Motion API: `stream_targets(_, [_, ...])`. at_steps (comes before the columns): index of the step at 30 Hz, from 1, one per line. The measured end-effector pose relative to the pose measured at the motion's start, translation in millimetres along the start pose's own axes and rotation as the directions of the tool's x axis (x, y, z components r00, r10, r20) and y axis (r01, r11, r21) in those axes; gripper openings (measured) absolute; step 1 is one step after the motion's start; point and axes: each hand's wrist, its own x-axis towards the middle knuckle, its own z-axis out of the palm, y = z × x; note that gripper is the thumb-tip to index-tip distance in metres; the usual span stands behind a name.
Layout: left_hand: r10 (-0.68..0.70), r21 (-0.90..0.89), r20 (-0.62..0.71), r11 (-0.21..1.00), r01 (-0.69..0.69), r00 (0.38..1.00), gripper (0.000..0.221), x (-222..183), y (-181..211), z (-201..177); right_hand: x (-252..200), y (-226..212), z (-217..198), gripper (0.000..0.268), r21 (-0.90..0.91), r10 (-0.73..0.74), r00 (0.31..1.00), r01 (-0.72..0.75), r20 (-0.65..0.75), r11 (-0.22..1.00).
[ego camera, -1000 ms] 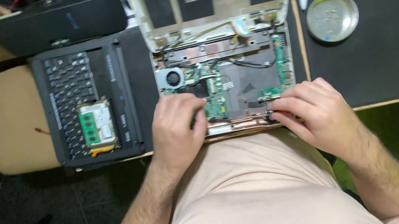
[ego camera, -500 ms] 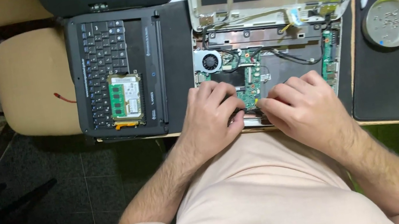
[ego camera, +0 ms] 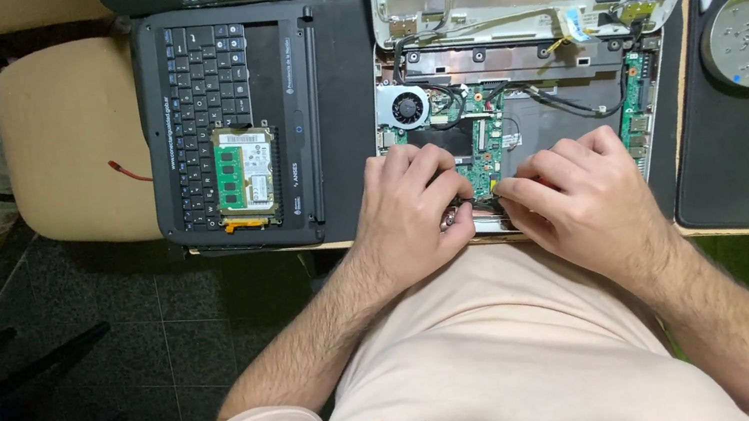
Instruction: Removing the LCD panel and disassembling internal components of a laptop using a screwdriver
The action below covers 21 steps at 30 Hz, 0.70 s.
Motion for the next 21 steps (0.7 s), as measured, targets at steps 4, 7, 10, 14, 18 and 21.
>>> stream_targets(4, [0.014, 0.011, -0.008, 1.000, -0.014, 1.000, 0.012, 0, -1, 2, -3, 2, 5, 0.009, 0.037, 0.014, 1.000, -0.013, -0.023, 0.999])
stream_targets(7, [0.034, 0.014, -0.010, 0.999, -0.034, 0.999, 0.010, 0, -1, 3, -2, 2, 4, 0.009, 0.046, 0.007, 0.999, -0.006, -0.041, 0.999])
stream_targets(10, [0.059, 0.042, -0.024, 0.997, -0.058, 0.998, 0.009, -1, -4, 7, 0, 3, 3, 0.010, 0.051, -0.015, 0.998, 0.018, -0.062, 0.999])
stream_targets(14, [0.080, 0.033, -0.059, 0.996, -0.078, 0.995, 0.006, -4, -6, 11, -3, 4, 4, 0.008, 0.087, -0.023, 0.998, 0.028, -0.056, 0.996])
stream_targets(18, [0.091, 0.006, -0.079, 0.996, -0.091, 0.993, 0.007, -8, -11, 15, -5, 4, 2, 0.007, 0.153, 0.000, 0.999, 0.008, -0.053, 0.988])
stream_targets(21, [0.078, -0.078, -0.105, 0.993, -0.087, 0.991, 0.009, -11, -16, 14, -5, 4, 2, 0.005, 0.185, 0.017, 0.998, -0.005, -0.063, 0.983])
